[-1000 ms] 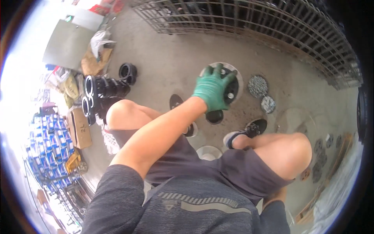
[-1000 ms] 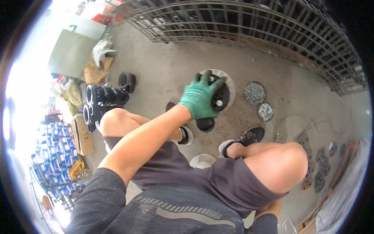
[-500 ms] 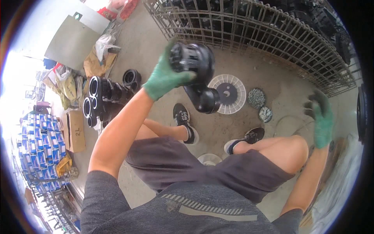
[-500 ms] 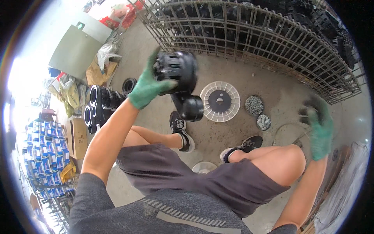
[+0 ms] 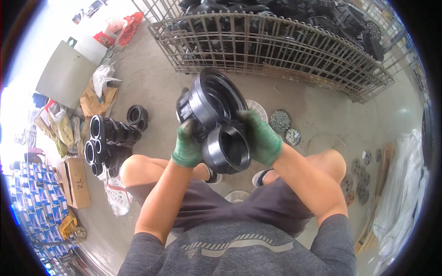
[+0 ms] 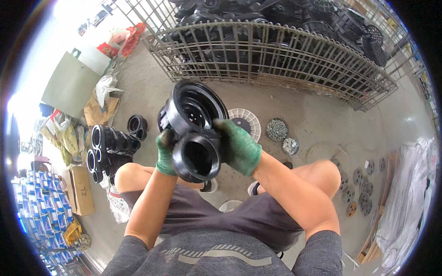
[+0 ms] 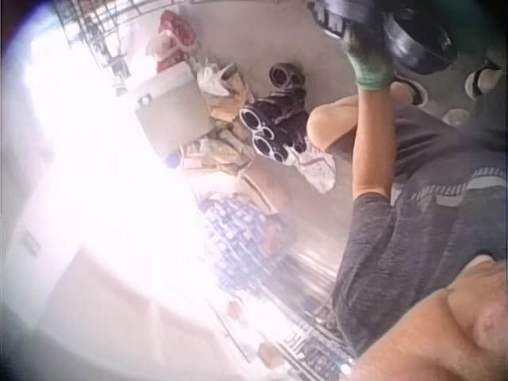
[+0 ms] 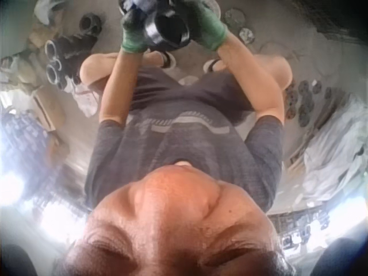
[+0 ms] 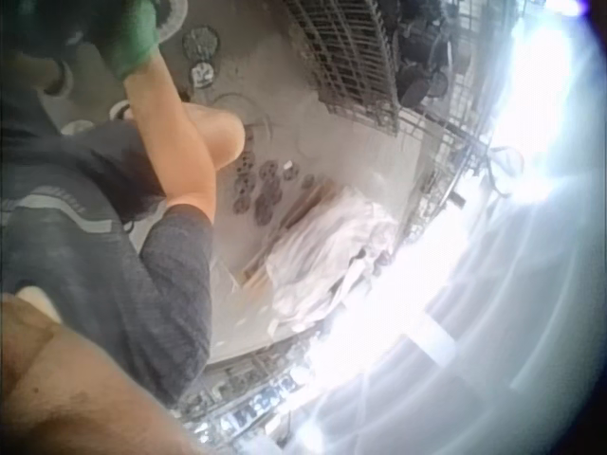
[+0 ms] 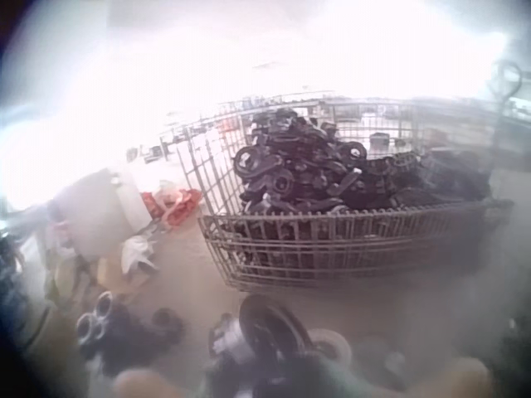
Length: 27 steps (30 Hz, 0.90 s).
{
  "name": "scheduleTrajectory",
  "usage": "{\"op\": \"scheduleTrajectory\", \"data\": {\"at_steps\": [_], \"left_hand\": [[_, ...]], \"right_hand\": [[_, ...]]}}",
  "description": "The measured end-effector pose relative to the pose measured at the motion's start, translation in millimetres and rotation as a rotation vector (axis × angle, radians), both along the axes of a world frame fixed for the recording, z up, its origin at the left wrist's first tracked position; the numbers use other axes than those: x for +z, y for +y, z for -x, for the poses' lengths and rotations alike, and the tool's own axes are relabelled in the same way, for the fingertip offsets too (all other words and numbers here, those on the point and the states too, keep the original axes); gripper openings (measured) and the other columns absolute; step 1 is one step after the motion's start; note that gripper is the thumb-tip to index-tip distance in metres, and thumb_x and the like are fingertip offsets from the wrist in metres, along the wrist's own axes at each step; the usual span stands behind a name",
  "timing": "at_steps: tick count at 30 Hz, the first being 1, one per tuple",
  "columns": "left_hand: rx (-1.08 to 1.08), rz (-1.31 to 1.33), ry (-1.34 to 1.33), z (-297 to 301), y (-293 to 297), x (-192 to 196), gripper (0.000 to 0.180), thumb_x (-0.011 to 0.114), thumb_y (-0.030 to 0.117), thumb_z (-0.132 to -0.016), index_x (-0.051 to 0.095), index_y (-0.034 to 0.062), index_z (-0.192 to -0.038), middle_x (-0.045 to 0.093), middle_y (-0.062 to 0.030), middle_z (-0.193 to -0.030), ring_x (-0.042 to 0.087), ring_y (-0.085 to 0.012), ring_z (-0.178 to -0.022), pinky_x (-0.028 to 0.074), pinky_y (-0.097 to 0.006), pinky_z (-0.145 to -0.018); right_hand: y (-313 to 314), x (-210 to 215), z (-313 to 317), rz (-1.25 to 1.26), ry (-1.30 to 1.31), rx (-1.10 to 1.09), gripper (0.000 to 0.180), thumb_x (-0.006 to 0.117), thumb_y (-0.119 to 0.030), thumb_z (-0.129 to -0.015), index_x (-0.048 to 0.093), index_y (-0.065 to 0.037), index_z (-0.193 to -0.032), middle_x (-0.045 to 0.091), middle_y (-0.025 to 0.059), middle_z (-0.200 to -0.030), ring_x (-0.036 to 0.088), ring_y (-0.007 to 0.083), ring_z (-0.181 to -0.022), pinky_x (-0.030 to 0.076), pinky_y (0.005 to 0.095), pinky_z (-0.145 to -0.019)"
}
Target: The person attaches a plastic mesh plate onto a circular mechanical body using an air screwdriver, places small fasteners into the holes, and fastens them to secure the subassembly together.
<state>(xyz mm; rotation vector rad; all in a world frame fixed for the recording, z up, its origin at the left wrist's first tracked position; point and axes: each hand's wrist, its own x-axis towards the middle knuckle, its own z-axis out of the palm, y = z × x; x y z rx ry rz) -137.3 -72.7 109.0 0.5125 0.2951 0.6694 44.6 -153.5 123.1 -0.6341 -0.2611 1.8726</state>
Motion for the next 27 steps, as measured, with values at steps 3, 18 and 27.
{"op": "scheduleTrajectory", "data": {"at_steps": [3,18,27], "left_hand": [[0.051,-0.407,0.317,10.1,8.4,-2.5,0.113,0.082,0.035,-0.081,0.009,0.0108,-0.163,0.037,-0.0108,-0.157,0.039,-0.0298,-0.144,0.034,-0.043,-0.119],[-0.649,-2.05,1.058,6.9,-2.8,70.7,0.028,0.079,0.021,-0.07,0.061,0.0075,-0.087,0.064,-0.0104,-0.086,0.064,-0.0342,-0.085,0.054,-0.044,-0.075],[-0.256,-1.189,1.375,68.8,133.5,95.0,0.059,0.078,0.037,-0.085,0.058,-0.0038,-0.122,0.064,-0.0057,-0.103,0.056,-0.0107,-0.094,0.049,-0.031,-0.084]], "right_hand": [[2.1,-39.7,-11.5,0.167,-0.162,-0.119,0.033,0.052,-0.026,-0.097,0.059,-0.007,-0.123,0.067,0.01,-0.109,0.071,0.0227,-0.094,0.062,0.0404,-0.076],[-11.0,-59.3,-4.0,0.466,-0.357,-0.129,0.036,0.063,-0.03,-0.099,0.06,0.0,-0.118,0.07,0.0159,-0.094,0.072,0.0291,-0.067,0.064,0.0406,-0.057],[-4.6,-27.7,-53.9,-0.29,-1.567,0.735,0.032,0.061,-0.022,-0.092,0.068,-0.002,-0.117,0.072,0.0223,-0.101,0.071,0.036,-0.09,0.057,0.0455,-0.078]]}}
